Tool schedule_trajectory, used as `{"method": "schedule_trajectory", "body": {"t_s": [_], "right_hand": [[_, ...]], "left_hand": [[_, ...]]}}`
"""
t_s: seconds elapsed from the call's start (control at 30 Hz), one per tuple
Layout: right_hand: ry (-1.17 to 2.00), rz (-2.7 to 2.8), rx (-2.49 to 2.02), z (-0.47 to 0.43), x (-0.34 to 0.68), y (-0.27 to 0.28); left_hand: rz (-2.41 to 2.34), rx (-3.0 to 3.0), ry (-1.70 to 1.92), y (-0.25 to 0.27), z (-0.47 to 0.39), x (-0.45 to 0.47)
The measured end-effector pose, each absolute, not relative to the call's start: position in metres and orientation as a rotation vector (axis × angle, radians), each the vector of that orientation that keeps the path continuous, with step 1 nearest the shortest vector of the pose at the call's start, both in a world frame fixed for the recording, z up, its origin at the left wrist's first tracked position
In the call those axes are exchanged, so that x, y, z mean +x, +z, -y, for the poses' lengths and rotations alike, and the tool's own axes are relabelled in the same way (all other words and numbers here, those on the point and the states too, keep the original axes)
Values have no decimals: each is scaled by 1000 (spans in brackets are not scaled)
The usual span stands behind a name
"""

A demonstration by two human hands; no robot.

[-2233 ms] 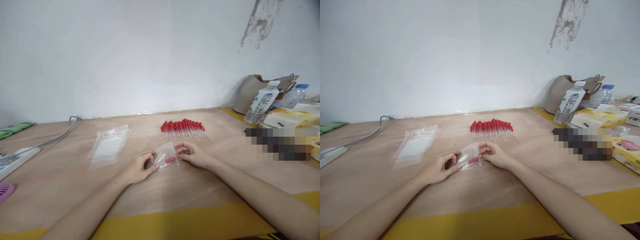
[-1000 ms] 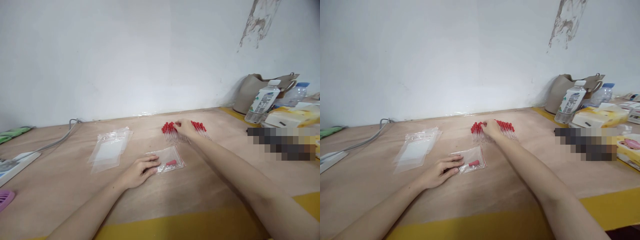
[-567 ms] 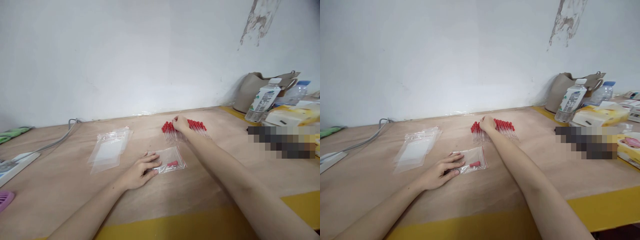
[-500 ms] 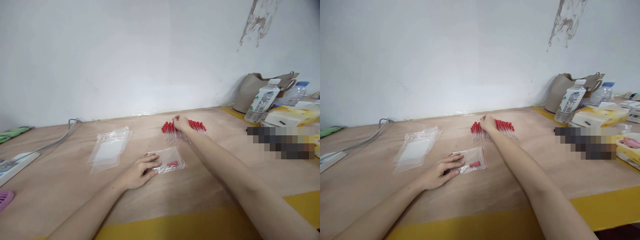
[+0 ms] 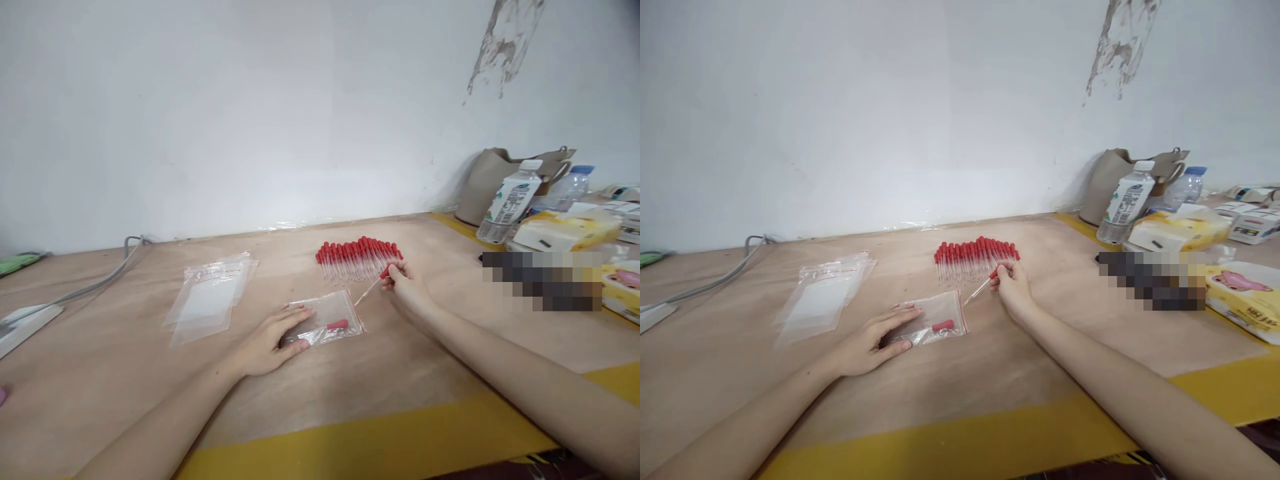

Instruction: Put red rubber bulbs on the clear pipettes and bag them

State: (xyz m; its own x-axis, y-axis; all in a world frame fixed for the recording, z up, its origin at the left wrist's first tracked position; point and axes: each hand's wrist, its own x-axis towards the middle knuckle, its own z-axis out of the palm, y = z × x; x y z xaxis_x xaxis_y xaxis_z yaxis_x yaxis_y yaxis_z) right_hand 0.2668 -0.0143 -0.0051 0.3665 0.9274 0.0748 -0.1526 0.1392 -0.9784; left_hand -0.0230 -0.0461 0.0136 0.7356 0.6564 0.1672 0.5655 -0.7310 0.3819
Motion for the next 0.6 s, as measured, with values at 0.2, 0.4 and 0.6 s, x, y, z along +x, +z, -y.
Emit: {"method": "schedule_trajectory", "body": {"t_s": [0.2,0.4,0.6], "right_hand": [[1164,757,-1049,24,246,-7],[1334,789,-1001,32,250,-8],[1369,1378,-1186,36,253,-10]], "left_hand": [[-974,2640,425,13,46,-24],[-949,2658,436,14,47,-22],[-954,2652,442,16,48,-20]]}}
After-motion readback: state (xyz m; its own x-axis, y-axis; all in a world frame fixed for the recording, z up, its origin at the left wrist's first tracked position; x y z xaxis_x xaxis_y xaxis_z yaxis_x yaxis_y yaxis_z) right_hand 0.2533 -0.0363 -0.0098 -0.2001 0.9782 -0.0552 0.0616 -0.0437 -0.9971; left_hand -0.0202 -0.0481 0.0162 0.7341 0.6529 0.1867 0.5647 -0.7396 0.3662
